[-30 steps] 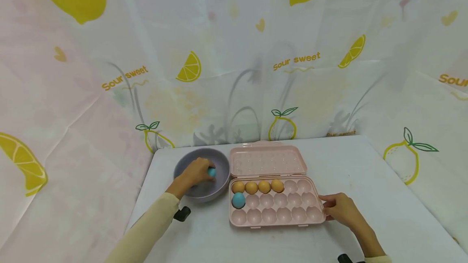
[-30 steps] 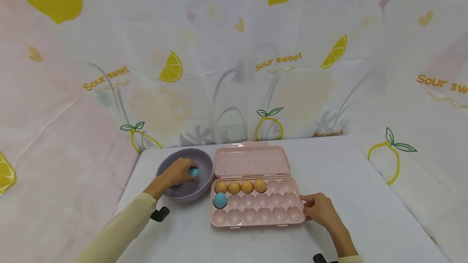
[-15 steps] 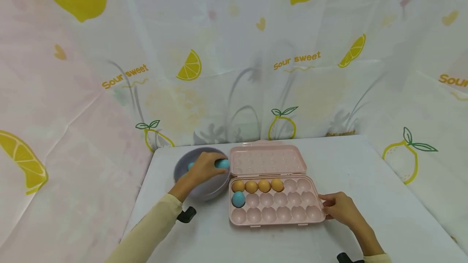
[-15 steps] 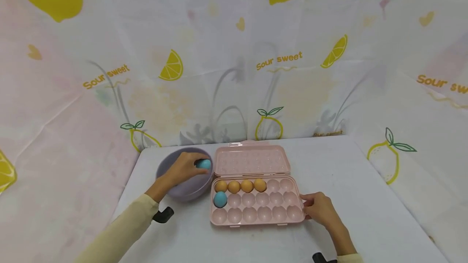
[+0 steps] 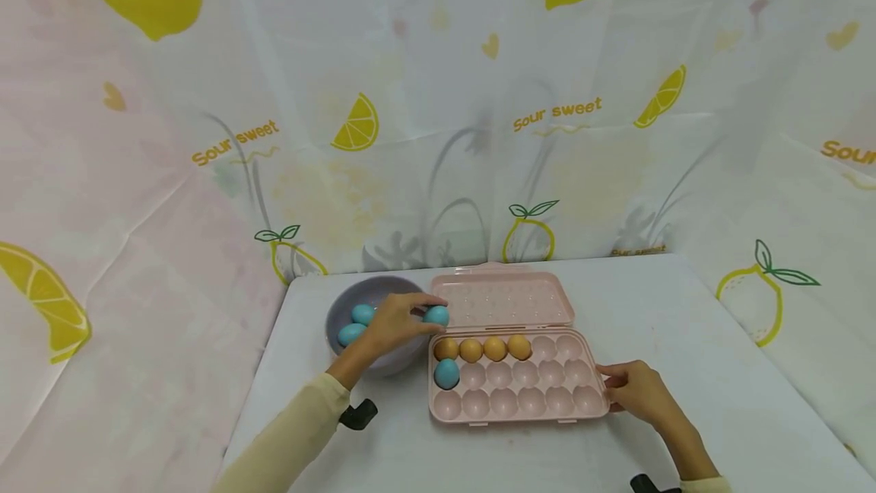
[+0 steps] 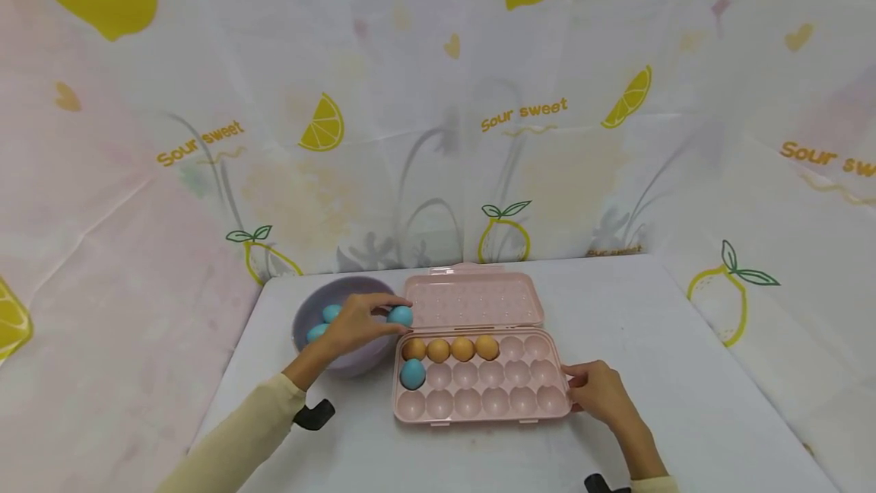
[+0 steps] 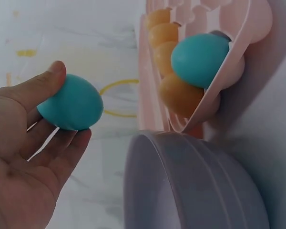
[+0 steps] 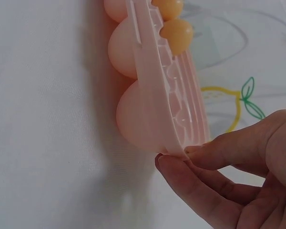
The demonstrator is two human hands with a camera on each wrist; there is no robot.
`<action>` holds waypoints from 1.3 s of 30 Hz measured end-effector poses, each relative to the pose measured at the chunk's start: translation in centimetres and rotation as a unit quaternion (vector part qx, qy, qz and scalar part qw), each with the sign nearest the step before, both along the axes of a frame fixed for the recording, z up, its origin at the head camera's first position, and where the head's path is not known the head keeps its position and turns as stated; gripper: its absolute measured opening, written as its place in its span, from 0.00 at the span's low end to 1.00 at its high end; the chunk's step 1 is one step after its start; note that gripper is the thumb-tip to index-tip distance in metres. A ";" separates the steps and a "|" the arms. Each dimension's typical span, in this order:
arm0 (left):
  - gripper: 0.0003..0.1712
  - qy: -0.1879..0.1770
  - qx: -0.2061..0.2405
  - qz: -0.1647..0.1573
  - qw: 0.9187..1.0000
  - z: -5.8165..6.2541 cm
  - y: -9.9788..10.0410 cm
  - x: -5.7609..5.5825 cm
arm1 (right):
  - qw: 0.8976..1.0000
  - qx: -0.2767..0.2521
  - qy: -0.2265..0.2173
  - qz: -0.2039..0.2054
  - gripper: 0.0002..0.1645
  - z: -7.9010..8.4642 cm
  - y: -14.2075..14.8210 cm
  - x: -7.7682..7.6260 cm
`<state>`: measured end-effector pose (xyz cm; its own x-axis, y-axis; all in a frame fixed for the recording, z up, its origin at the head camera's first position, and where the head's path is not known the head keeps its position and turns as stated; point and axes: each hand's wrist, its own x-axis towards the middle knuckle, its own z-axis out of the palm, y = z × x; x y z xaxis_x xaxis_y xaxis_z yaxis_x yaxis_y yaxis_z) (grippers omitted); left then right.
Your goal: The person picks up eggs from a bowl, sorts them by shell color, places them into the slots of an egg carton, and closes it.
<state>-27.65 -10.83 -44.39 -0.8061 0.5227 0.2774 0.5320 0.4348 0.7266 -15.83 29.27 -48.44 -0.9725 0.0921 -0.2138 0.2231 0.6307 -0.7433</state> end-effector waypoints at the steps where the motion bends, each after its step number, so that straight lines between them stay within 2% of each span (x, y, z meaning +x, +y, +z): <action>1: 0.25 -0.003 0.005 -0.004 1.000 0.0 0.2 0.1 | 1.000 0.001 -0.001 -0.001 0.27 0.0 0.0 0.0; 4: 0.25 0.002 0.008 -0.030 1.000 -0.2 0.6 0.3 | 1.000 0.001 -0.002 -0.001 0.26 0.0 0.0 0.0; 8: 0.26 0.038 -0.044 -0.057 0.997 -0.5 1.1 0.7 | 1.000 0.000 -0.002 0.001 0.26 0.1 0.0 0.0; 11: 0.27 0.047 -0.072 -0.077 0.993 -0.8 1.7 1.0 | 1.000 -0.003 0.000 0.001 0.26 0.2 0.0 0.0; 16: 0.24 0.066 -0.064 -0.112 0.989 -1.7 3.0 1.5 | 1.000 -0.008 0.002 0.002 0.26 0.1 0.1 0.0; 21: 0.24 0.063 -0.050 -0.121 0.989 -2.9 4.0 2.0 | 1.000 -0.005 -0.004 -0.001 0.26 0.0 0.1 -0.1; 25: 0.23 0.036 -0.042 -0.130 0.990 -3.6 4.4 2.3 | 1.000 -0.007 -0.006 -0.001 0.26 0.2 0.2 0.0; 28: 0.23 0.029 -0.047 -0.131 0.990 -3.9 4.6 2.3 | 1.000 -0.009 -0.005 0.002 0.26 0.3 0.3 0.0; 32: 0.23 0.040 -0.062 -0.124 0.990 -4.1 4.7 2.4 | 1.000 -0.010 -0.001 0.007 0.26 0.4 0.4 0.0; 39: 0.22 0.067 -0.092 -0.129 0.985 -4.4 5.0 2.5 | 1.000 -0.009 -0.003 0.008 0.26 0.1 0.3 -0.1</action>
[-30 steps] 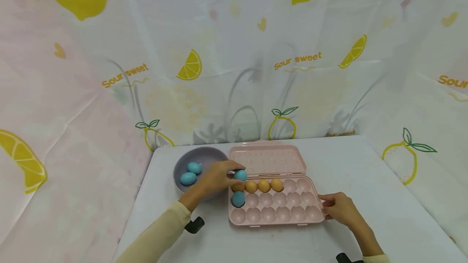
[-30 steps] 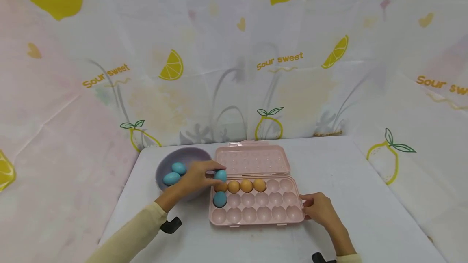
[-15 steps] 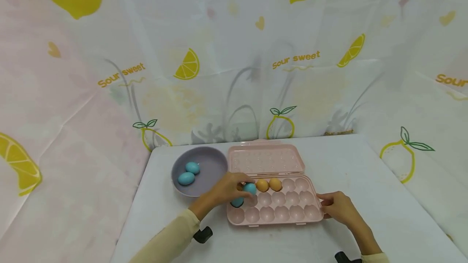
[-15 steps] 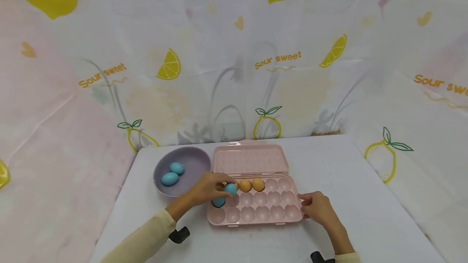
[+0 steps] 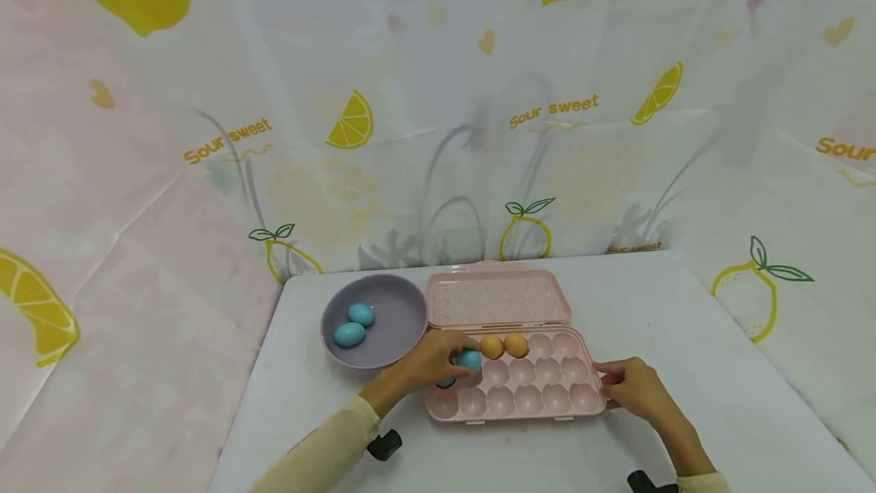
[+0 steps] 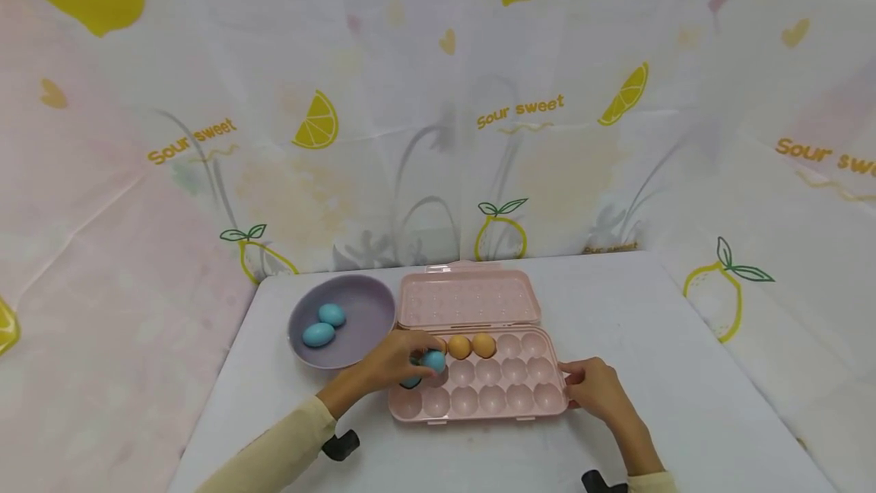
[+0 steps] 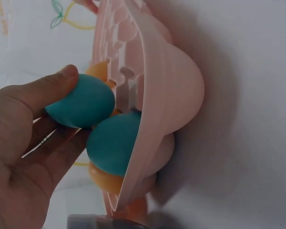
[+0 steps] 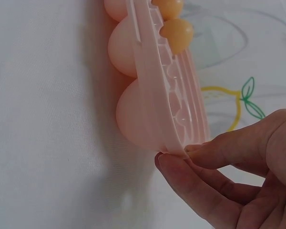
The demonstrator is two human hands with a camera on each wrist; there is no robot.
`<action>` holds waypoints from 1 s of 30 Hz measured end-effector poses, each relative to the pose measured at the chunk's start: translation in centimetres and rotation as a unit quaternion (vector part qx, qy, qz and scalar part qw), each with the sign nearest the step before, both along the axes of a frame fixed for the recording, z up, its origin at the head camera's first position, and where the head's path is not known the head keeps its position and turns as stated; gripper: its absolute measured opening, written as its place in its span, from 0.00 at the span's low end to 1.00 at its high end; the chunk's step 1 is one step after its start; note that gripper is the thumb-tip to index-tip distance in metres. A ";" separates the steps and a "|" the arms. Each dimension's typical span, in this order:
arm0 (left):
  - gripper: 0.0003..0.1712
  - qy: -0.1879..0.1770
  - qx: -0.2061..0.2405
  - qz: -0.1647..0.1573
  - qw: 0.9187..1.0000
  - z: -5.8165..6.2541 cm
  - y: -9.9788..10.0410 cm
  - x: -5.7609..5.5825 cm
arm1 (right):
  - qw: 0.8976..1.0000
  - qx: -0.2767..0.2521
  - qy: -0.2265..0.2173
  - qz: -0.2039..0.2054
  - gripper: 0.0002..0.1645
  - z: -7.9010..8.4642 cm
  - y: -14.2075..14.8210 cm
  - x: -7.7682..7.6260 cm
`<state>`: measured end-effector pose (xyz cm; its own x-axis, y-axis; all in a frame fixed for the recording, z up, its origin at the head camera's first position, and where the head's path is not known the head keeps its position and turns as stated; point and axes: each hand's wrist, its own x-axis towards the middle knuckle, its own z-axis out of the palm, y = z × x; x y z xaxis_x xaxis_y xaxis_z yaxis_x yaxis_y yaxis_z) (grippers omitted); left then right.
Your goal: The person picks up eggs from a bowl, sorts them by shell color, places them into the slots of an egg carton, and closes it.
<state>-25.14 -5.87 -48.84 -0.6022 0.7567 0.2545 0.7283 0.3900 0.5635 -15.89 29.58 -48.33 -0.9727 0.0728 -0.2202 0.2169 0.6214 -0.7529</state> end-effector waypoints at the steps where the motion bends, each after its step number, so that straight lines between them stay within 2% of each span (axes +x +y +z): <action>1: 0.22 0.005 -0.006 0.001 1.000 0.0 0.0 0.0 | 1.000 0.001 -0.001 0.000 0.26 0.0 0.0 0.0; 11: 0.22 0.049 -0.053 0.002 0.997 -0.8 0.4 0.2 | 1.000 0.003 -0.002 -0.005 0.26 0.0 0.0 0.0; 19: 0.23 0.069 -0.034 -0.028 0.997 -1.2 0.4 0.5 | 1.000 -0.009 0.002 -0.003 0.27 -0.2 0.0 0.0; 23: 0.23 0.111 -0.052 -0.030 0.992 -1.4 0.4 0.6 | 1.000 -0.008 0.003 -0.003 0.27 -0.2 0.0 0.0; 27: 0.22 0.166 -0.073 -0.031 0.983 -1.7 0.4 0.5 | 1.000 -0.009 0.004 -0.004 0.27 -0.2 0.0 0.0; 30: 0.20 0.190 -0.084 -0.033 0.978 -1.9 0.4 0.4 | 1.000 -0.010 0.004 -0.004 0.27 -0.3 0.0 0.0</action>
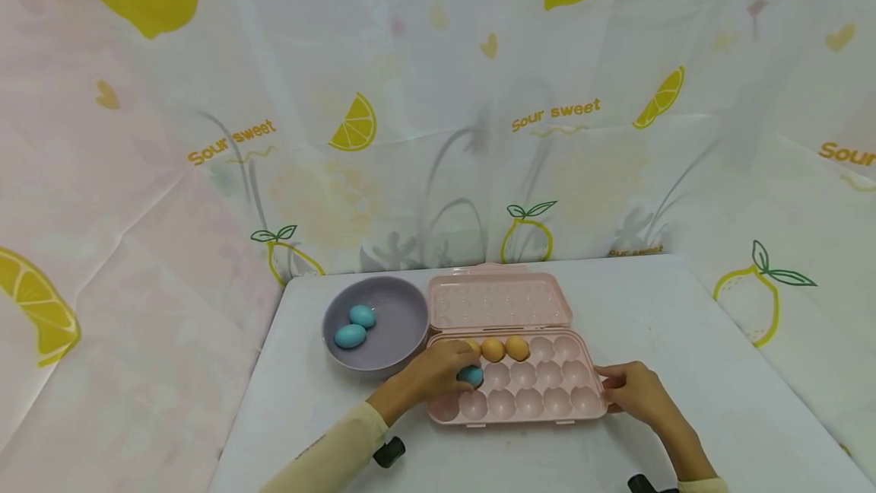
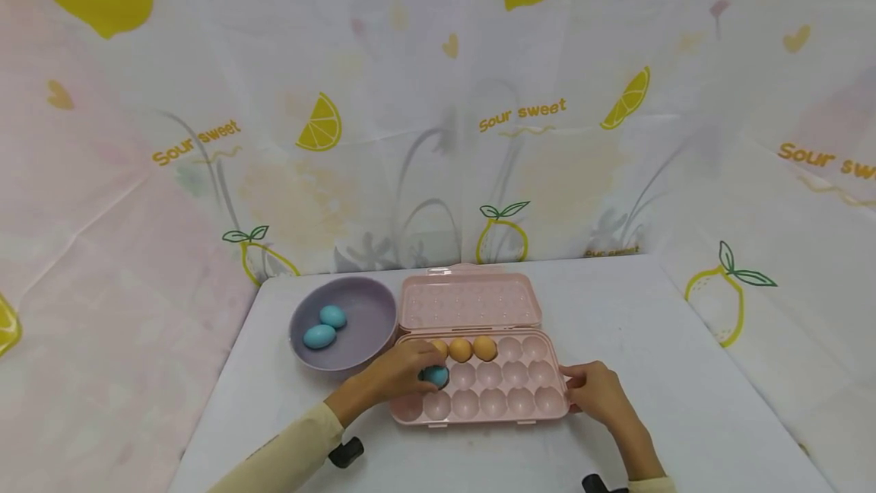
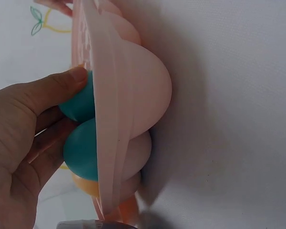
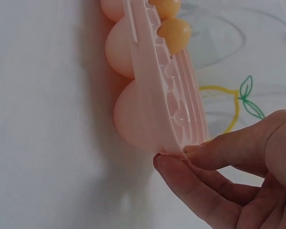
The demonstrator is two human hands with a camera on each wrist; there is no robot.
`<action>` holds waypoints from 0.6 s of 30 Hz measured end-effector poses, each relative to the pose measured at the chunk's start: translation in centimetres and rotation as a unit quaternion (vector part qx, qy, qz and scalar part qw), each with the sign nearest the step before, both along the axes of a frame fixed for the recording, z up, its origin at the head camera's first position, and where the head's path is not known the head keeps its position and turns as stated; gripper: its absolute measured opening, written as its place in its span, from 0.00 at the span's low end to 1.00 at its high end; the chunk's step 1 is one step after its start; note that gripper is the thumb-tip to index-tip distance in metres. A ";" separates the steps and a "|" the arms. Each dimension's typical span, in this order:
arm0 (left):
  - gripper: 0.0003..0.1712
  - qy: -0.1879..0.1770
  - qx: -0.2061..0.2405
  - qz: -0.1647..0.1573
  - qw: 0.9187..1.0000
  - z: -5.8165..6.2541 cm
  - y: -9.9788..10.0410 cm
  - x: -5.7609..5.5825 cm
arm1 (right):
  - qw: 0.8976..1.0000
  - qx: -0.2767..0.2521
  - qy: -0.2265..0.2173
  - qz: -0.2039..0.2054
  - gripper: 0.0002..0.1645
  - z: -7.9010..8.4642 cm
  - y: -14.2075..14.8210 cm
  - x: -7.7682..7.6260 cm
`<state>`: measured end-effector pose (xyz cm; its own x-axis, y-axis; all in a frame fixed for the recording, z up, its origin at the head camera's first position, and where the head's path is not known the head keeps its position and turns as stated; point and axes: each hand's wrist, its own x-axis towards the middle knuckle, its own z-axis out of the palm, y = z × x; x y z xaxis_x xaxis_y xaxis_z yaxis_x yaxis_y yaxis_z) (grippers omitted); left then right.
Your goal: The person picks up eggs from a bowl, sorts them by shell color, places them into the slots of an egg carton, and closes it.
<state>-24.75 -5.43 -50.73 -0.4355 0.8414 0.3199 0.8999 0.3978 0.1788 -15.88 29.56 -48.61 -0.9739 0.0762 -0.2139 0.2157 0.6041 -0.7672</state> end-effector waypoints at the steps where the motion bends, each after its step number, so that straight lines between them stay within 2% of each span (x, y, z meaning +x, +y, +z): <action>1: 0.20 0.004 -0.002 -0.001 1.000 0.0 0.0 0.0 | 1.000 -0.001 -0.001 -0.001 0.27 0.0 0.0 0.0; 11: 0.17 0.007 -0.013 0.011 1.000 0.8 -0.2 0.0 | 1.000 0.004 -0.007 -0.005 0.27 0.2 0.0 -0.1; 14: 0.16 0.046 0.035 0.005 0.998 1.4 -0.5 -0.7 | 1.000 0.003 -0.009 -0.006 0.27 0.0 0.0 -0.1; 18: 0.14 0.064 0.107 0.029 0.992 2.8 -1.7 -2.2 | 1.000 0.001 -0.005 -0.003 0.27 0.0 0.0 0.0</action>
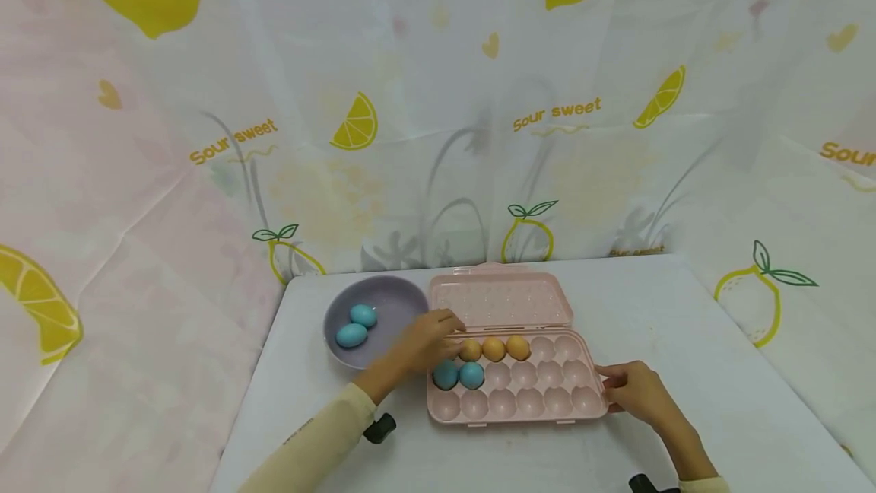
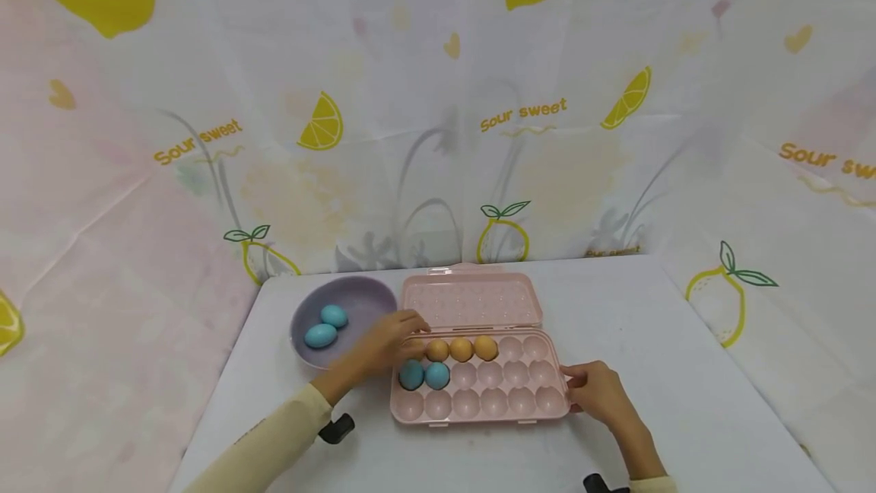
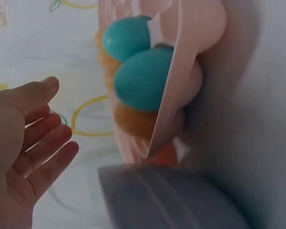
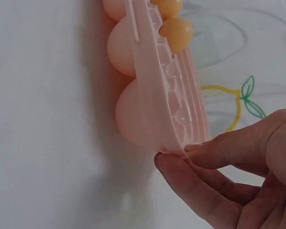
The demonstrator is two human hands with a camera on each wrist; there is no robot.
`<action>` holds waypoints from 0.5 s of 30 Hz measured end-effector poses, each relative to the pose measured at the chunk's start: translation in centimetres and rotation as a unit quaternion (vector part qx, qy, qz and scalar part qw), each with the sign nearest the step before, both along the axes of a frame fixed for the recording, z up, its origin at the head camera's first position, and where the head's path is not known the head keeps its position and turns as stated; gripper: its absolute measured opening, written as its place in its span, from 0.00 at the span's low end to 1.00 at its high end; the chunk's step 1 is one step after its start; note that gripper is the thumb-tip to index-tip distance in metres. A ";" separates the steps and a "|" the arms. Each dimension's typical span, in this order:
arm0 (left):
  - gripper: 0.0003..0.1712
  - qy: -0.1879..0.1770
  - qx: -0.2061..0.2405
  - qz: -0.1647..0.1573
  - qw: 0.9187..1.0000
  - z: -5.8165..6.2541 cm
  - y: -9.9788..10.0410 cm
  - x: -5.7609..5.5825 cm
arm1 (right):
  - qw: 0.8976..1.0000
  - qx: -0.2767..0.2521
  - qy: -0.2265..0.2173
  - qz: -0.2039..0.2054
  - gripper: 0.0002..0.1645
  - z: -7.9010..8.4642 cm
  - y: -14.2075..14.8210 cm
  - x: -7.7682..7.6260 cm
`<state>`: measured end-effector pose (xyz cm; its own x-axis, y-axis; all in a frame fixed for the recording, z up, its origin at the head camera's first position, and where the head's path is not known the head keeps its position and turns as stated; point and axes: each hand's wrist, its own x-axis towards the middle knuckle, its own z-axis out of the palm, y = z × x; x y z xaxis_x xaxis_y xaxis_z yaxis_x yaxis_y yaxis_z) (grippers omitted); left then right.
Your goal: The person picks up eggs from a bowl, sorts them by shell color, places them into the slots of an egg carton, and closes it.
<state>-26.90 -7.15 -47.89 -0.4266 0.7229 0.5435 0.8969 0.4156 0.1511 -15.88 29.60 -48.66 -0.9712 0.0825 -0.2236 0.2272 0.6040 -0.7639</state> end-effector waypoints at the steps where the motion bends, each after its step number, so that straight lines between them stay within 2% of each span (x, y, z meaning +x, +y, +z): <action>1: 0.14 -0.011 0.002 0.015 1.000 0.5 -0.4 -0.3 | 1.000 0.001 0.000 -0.001 0.27 0.0 0.0 0.0; 4: 0.13 -0.068 0.012 0.078 0.995 1.8 -2.1 -1.3 | 1.000 0.002 0.000 0.001 0.27 0.0 0.0 0.1; 6: 0.12 -0.100 0.017 0.133 0.986 2.6 -3.2 -2.1 | 1.000 0.001 -0.001 0.000 0.27 -0.1 0.1 0.1; 9: 0.13 -0.134 0.018 0.218 0.967 3.7 -4.8 -3.4 | 1.000 -0.002 0.000 0.001 0.28 -0.1 0.2 0.0; 11: 0.15 -0.162 0.012 0.265 0.950 4.3 -5.9 -4.1 | 1.000 -0.005 0.000 0.001 0.28 -0.1 0.2 0.0; 15: 0.18 -0.201 -0.025 0.327 0.923 4.8 -7.9 -4.9 | 1.000 -0.008 -0.001 0.000 0.27 -0.1 0.1 -0.1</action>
